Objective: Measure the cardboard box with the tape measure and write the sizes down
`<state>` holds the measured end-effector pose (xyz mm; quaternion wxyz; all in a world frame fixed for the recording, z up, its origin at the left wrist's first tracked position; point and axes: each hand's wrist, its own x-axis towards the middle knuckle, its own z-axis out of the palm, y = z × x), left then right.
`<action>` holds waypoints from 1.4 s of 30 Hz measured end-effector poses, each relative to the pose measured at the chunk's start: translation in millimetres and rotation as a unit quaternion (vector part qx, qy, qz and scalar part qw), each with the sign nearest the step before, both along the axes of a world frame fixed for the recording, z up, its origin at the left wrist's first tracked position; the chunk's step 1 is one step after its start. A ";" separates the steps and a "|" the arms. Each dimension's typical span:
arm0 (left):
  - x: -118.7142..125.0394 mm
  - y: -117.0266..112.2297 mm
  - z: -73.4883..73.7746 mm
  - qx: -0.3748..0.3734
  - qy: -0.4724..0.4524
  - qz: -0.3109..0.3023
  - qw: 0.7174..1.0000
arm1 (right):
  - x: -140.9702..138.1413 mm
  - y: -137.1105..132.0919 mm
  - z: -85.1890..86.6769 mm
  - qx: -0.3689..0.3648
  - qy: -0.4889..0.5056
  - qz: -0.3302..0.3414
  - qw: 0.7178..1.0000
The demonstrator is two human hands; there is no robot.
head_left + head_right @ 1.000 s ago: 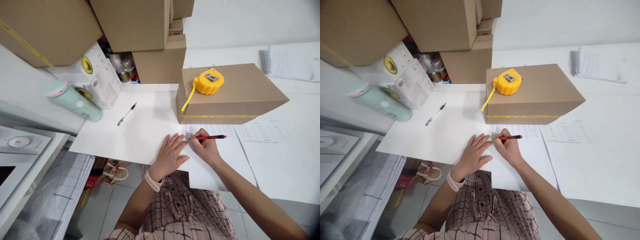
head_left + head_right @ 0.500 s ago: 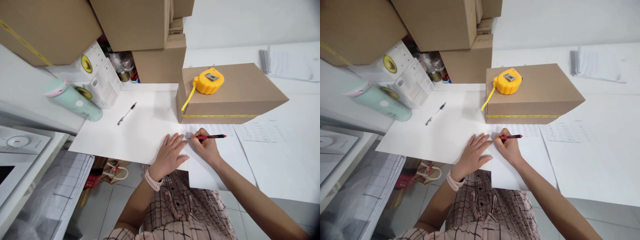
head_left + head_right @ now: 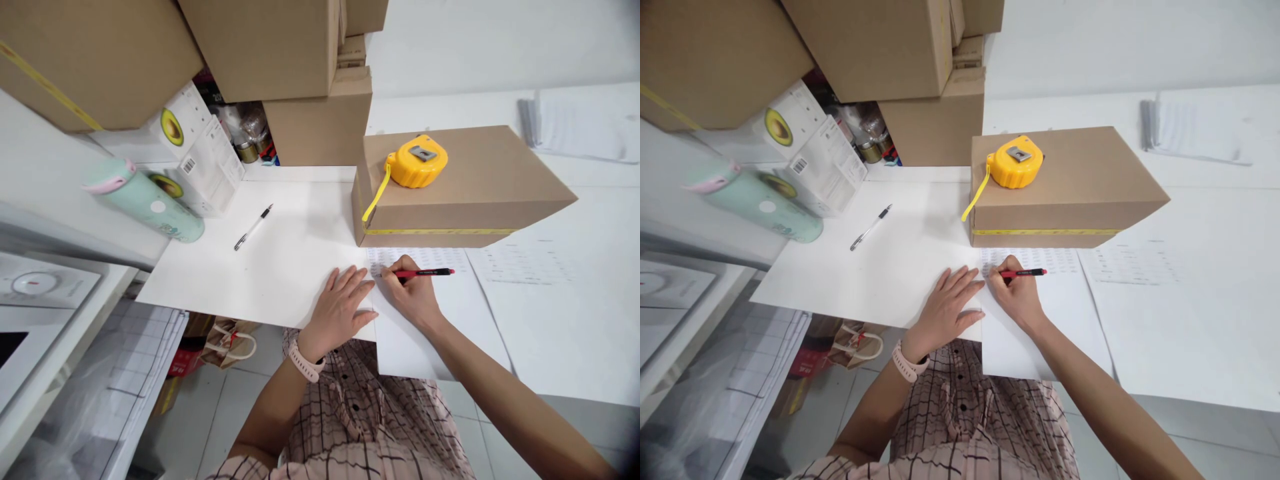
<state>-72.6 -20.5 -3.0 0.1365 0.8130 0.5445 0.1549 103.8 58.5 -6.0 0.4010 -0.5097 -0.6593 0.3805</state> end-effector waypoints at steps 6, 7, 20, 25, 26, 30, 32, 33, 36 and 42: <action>-0.1 0.1 0.1 0.002 -0.003 -0.001 1.000 | -1.0 -0.4 1.1 -0.001 -0.005 -0.009 1.000; -0.2 0.1 -0.1 0.002 -0.003 -0.001 1.000 | -1.2 -0.3 1.4 0.001 -0.005 -0.006 1.000; -0.5 0.1 -2.3 0.014 -0.001 -0.001 1.000 | -1.0 0.0 2.4 0.006 -0.001 -0.009 1.000; -0.7 0.1 -2.6 0.014 -0.001 -0.003 1.000 | -1.0 -0.6 1.8 -0.002 -0.008 -0.013 1.000; -0.7 0.1 -2.7 0.014 -0.001 -0.003 1.000 | -1.0 -0.8 1.7 -0.003 -0.009 -0.013 1.000; -0.9 0.1 -2.8 0.015 0.000 -0.002 1.000 | -1.0 -1.2 2.3 -0.001 -0.003 -0.013 1.000; -0.9 0.1 -2.8 0.014 0.000 -0.002 1.000 | -0.9 -1.0 2.9 0.001 0.001 -0.012 1.000; -0.9 0.1 -2.9 0.014 0.000 -0.002 1.000 | -0.8 -0.8 3.1 0.001 0.002 -0.011 1.000; -0.7 0.2 -2.9 0.013 -0.001 -0.001 1.000 | -0.8 0.4 2.5 -0.001 0.000 -0.013 1.000; -1.1 0.7 1.3 0.000 -0.005 0.002 1.000 | 5.2 -2.0 2.8 0.031 0.024 -0.080 0.996</action>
